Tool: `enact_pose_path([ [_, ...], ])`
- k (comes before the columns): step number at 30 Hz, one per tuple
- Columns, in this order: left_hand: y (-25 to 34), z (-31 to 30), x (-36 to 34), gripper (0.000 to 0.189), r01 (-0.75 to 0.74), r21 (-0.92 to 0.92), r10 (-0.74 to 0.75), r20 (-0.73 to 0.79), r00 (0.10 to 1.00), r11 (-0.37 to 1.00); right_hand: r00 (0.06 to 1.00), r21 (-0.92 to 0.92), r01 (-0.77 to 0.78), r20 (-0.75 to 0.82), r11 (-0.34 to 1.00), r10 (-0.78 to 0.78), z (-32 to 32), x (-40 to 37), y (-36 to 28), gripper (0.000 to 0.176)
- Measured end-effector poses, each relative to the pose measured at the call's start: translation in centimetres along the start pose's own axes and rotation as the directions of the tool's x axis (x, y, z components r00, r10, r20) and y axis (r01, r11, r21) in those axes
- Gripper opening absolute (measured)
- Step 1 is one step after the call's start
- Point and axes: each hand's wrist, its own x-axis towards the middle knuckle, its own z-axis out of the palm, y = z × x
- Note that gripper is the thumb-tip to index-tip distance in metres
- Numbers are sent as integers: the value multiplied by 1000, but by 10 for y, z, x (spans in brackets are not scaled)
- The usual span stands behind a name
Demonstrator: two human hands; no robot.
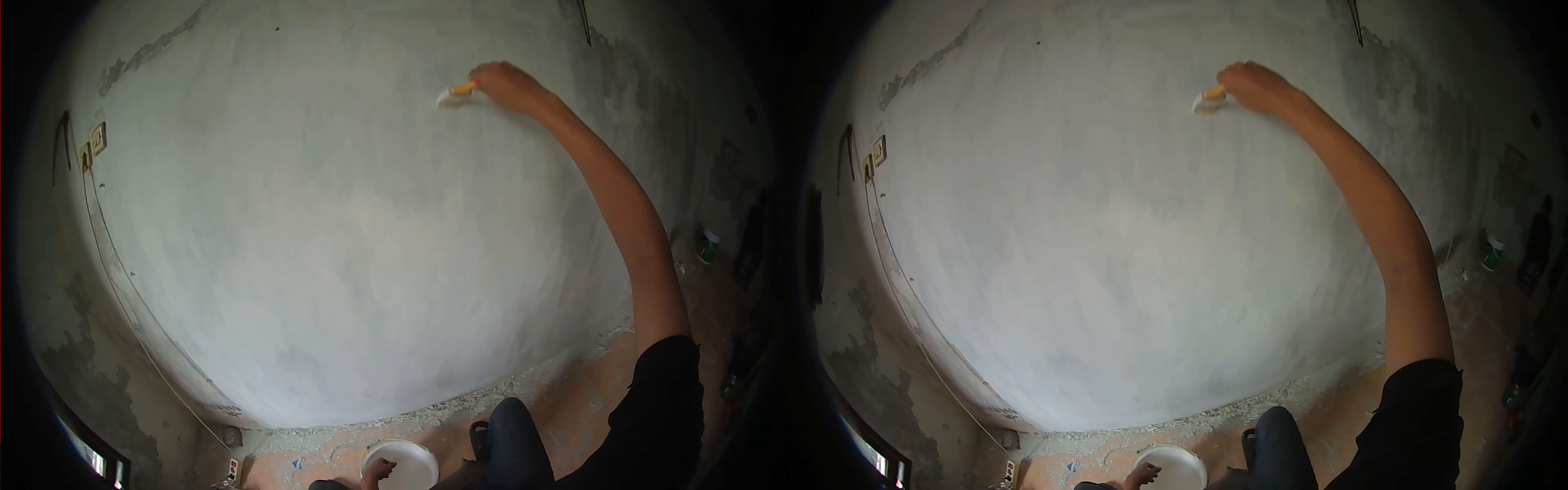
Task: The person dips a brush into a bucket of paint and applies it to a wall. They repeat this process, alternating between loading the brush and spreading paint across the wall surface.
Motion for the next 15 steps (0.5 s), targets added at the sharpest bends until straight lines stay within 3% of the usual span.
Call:
enact_pose_path([
  [2, -7, 4, 7, 41, -17, 2, 17, 18, 1000, 1000, 922, 55, -96, -372, 994, 110, -13, 13, 19, 21],
  [5, 3, 0, -1, 41, 13, -7, -13, 28, 1000, 1000, 892, 54, -201, -403, 978, 205, -26, 16, 24, 26],
  [6, 1, 0, 0, 41, 32, -2, -31, 57, 998, 1000, 894, 53, -203, -398, 978, 206, -15, 14, 26, 26],
  [10, 10, 0, -11, 41, 26, 5, -26, 24, 999, 1000, 972, -290, 72, -193, 954, -132, 62, -22, 8, 21],
  [12, 10, 3, -15, 41, 24, -23, -25, -23, 999, 999, 951, -288, 184, -188, 940, -244, 85, -59, -15, 23],
  [15, 13, 1, -22, 42, 51, 38, -52, 32, 998, 998, 972, -154, 234, 10, 960, -235, 102, -122, -53, 26],
])
